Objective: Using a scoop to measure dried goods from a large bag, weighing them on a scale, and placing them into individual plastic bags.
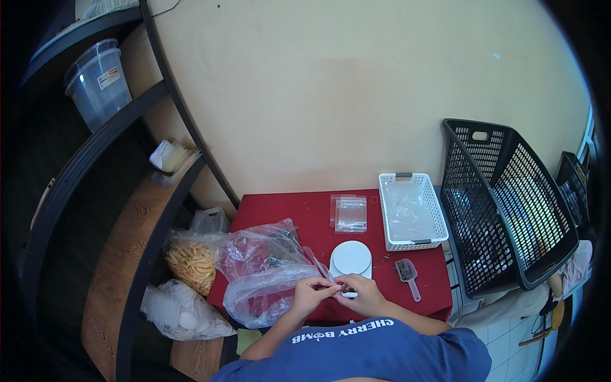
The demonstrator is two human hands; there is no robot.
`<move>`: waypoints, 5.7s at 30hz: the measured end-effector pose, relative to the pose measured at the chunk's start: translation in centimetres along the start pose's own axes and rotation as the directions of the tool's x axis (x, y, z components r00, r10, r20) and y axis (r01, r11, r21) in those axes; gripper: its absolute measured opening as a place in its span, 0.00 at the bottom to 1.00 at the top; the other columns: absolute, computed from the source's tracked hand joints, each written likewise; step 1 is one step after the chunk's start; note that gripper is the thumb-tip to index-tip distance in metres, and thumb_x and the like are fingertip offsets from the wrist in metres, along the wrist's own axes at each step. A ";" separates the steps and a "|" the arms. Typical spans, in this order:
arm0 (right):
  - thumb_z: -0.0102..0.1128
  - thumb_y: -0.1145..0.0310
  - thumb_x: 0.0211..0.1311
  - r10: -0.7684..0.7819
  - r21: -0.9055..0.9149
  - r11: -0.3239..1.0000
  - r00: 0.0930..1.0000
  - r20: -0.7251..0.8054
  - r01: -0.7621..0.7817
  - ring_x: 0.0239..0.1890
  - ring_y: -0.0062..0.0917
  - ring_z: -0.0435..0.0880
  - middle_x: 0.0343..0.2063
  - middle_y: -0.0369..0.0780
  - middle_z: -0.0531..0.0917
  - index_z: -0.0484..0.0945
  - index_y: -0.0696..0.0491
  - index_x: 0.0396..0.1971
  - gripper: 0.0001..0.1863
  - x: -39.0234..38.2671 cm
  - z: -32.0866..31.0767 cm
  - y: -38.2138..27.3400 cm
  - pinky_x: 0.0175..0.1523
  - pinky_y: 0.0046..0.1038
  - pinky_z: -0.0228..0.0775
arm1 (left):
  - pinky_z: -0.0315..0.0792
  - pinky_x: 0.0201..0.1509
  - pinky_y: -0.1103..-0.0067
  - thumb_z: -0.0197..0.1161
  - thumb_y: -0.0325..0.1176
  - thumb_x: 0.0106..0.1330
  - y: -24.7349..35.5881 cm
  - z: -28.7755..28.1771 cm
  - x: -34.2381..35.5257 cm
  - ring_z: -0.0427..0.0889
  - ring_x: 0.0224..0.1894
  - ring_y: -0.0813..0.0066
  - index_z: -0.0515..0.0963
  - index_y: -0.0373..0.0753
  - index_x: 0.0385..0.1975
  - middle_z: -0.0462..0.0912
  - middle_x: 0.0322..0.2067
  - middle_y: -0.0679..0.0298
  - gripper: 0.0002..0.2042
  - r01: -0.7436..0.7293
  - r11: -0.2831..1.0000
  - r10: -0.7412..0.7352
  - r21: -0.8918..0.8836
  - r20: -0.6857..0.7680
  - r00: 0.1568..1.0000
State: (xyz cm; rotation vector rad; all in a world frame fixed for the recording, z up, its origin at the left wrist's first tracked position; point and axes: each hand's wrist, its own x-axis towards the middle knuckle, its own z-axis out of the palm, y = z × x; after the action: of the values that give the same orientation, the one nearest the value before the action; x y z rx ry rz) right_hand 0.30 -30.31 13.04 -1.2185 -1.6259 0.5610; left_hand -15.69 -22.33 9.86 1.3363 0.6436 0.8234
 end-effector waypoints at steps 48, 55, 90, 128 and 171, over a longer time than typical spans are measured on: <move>0.60 0.71 0.48 -0.332 -0.650 0.700 0.941 0.072 0.296 0.44 0.25 0.74 0.42 0.32 0.77 0.79 0.48 0.28 0.05 -0.7 -0.3 0.7 0.47 0.31 0.67 | 0.59 0.22 0.88 0.63 0.23 0.51 -1.2 -1.2 1.5 0.65 0.19 0.91 0.66 0.41 0.18 0.69 0.16 0.75 0.10 0.001 0.987 -0.012 0.163 0.064 0.998; 0.54 0.63 0.49 -0.442 -0.806 0.284 0.817 0.370 0.519 0.55 0.12 0.65 0.42 0.21 0.75 0.79 0.37 0.31 0.08 -2.1 -0.1 2.4 0.50 0.52 0.48 | 0.52 0.18 0.86 0.60 0.21 0.51 1.8 -1.5 2.3 0.59 0.17 0.92 0.66 0.42 0.26 0.62 0.14 0.78 0.10 0.021 0.978 -0.064 0.209 0.204 0.977; 0.53 0.54 0.56 0.168 -0.846 0.477 0.920 0.354 0.239 0.61 0.28 0.67 0.55 0.36 0.73 0.77 0.33 0.47 0.17 -2.4 0.8 -1.0 0.53 0.76 0.37 | 0.50 0.67 0.55 0.73 0.52 0.36 5.8 1.7 2.2 0.63 0.61 0.62 0.58 0.42 0.63 0.68 0.56 0.60 0.49 -0.821 0.200 0.198 0.535 0.798 0.568; 0.57 0.74 0.45 -0.050 -0.816 0.571 0.996 0.073 0.088 0.44 0.27 0.71 0.34 0.33 0.76 0.77 0.51 0.40 0.17 -5.4 -13.4 -0.4 0.44 0.34 0.57 | 0.64 0.58 0.65 0.75 0.48 0.38 -0.9 9.2 2.7 0.71 0.53 0.58 0.69 0.37 0.53 0.71 0.48 0.55 0.39 -0.441 0.495 0.185 0.749 0.405 0.895; 0.70 0.76 0.47 0.375 0.873 0.423 0.924 0.077 -0.245 0.50 0.26 0.75 0.46 0.41 0.74 0.59 0.54 0.51 0.33 -1.2 0.8 3.5 0.54 0.28 0.70 | 0.59 0.59 0.61 0.70 0.51 0.45 4.7 3.1 4.7 0.72 0.47 0.62 0.71 0.35 0.47 0.73 0.40 0.58 0.33 -0.497 0.840 0.537 -0.217 0.468 0.702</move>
State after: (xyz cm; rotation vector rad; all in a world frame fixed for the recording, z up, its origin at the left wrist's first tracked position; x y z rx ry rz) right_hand 1.19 -29.85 9.37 -0.7028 -0.7275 1.3334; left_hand -11.19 -20.11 15.16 1.6110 -0.2135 0.8673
